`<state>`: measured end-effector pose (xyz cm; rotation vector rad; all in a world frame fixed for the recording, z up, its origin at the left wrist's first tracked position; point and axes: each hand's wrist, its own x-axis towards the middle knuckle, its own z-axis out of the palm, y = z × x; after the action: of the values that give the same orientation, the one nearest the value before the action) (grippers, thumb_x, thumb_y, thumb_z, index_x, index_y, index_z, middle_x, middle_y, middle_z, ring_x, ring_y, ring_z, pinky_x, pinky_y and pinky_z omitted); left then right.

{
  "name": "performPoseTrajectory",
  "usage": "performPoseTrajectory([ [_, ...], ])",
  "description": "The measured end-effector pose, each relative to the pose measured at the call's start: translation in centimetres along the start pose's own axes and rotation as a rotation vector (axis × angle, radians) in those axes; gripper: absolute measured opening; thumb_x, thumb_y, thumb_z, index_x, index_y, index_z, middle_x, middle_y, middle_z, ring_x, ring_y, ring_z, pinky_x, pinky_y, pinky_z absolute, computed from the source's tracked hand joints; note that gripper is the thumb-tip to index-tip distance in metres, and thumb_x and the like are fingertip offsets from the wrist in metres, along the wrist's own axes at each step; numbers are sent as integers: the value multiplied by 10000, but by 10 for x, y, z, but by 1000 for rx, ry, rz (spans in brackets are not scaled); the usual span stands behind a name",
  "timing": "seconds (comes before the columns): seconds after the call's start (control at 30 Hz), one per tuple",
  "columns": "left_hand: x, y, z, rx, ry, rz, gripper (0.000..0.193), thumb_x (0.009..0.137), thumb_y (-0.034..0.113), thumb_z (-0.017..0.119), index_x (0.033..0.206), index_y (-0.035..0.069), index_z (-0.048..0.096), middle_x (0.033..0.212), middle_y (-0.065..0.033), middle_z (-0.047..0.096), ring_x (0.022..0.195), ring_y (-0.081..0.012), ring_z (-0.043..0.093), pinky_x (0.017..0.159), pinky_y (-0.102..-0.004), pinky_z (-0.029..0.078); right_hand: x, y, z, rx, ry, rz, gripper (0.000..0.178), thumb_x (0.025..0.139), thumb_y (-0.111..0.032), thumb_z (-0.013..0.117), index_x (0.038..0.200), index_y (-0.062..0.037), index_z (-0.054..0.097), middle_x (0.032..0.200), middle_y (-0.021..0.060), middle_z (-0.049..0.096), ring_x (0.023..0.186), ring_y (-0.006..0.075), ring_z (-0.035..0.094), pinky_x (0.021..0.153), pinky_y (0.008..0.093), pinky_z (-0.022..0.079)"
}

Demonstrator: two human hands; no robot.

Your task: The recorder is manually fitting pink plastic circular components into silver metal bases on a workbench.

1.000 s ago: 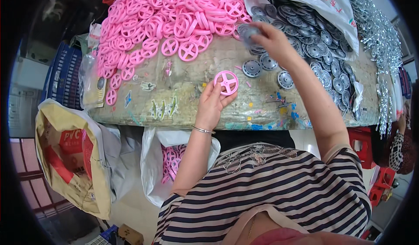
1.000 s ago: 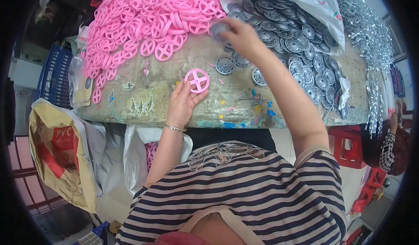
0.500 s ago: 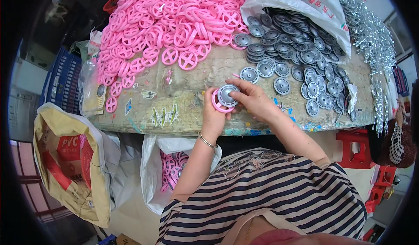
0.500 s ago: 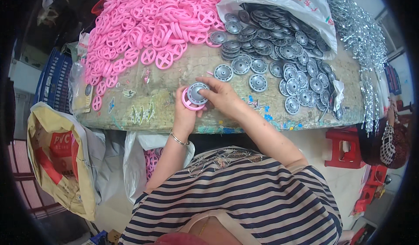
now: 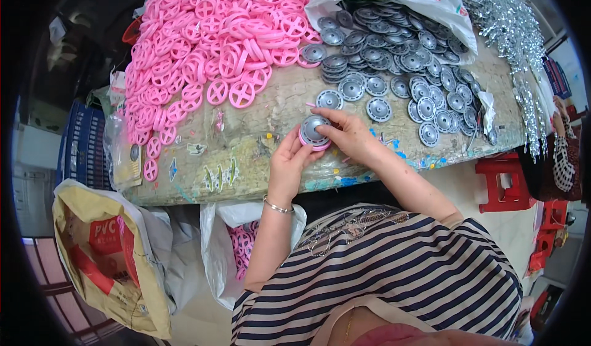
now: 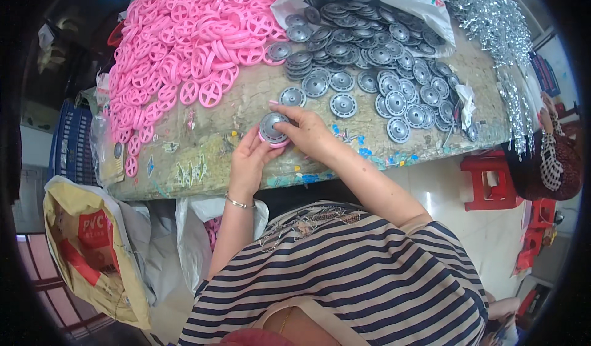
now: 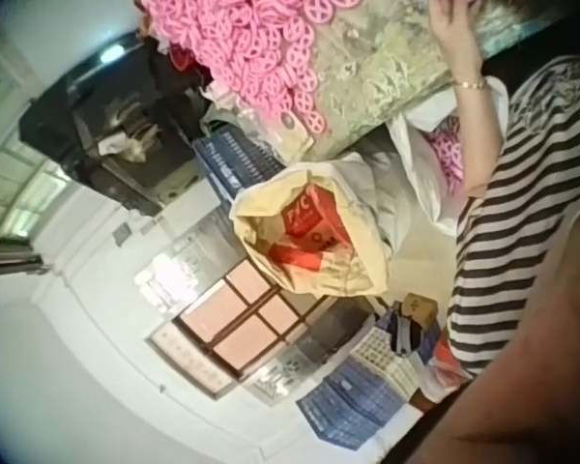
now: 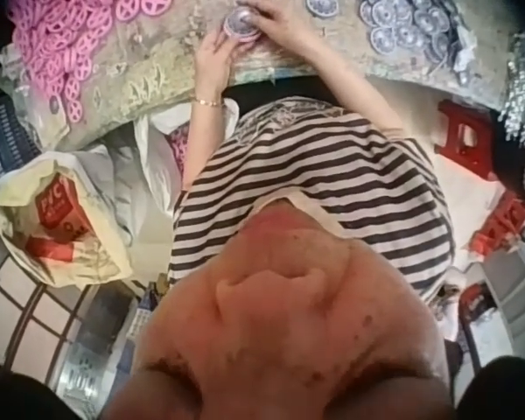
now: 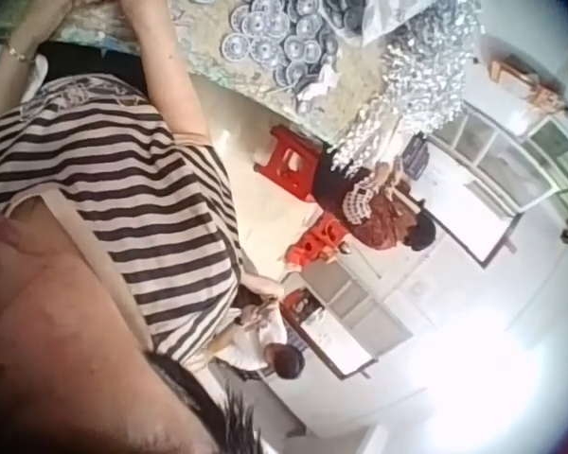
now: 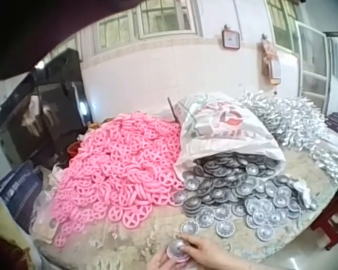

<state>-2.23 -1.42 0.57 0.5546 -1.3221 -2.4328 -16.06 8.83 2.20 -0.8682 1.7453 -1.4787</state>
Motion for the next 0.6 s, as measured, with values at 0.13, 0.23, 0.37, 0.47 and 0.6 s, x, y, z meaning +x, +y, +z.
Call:
performPoseTrajectory([
  [0.13,-1,-6,-1,-65,69,125,472,928,-1,497,1372,-39,342,1281,-159,518,1107,-229,572,890,-363,528,-1,-4,-1,-310,60,-204,347,837,-129,662,1182,-100,632,885,56,576,745,130,542,677,264,470],
  [0.23,-2,-3,3,-40,54,131,390,940,38,490,1318,-33,425,1210,-147,565,1059,-229,594,904,-389,520,-2,-1,-2,-236,45,-172,344,822,-113,683,1164,-91,644,910,36,496,759,121,513,689,251,453],
  [0.37,-3,-7,0,-62,73,144,388,939,41,498,1313,-32,431,1200,-148,570,1054,-226,596,899,-385,521,-2,1,2,-52,5,-11,399,831,-127,681,1218,-76,595,952,40,573,819,103,555,703,245,471],
  [0.47,-1,-12,0,-25,99,173,376,940,46,503,1302,-34,445,1183,-144,580,1047,-219,599,896,-377,525,-5,-10,2,59,-5,219,406,828,-149,686,1205,-47,575,900,49,641,795,100,581,663,264,489],
  [0.6,-2,-16,0,19,164,207,328,923,25,539,1242,-51,513,1099,-111,621,951,-151,619,811,-297,557,-5,-5,-1,14,-67,144,306,835,-140,680,1111,-38,595,866,26,645,764,84,587,636,234,485],
])
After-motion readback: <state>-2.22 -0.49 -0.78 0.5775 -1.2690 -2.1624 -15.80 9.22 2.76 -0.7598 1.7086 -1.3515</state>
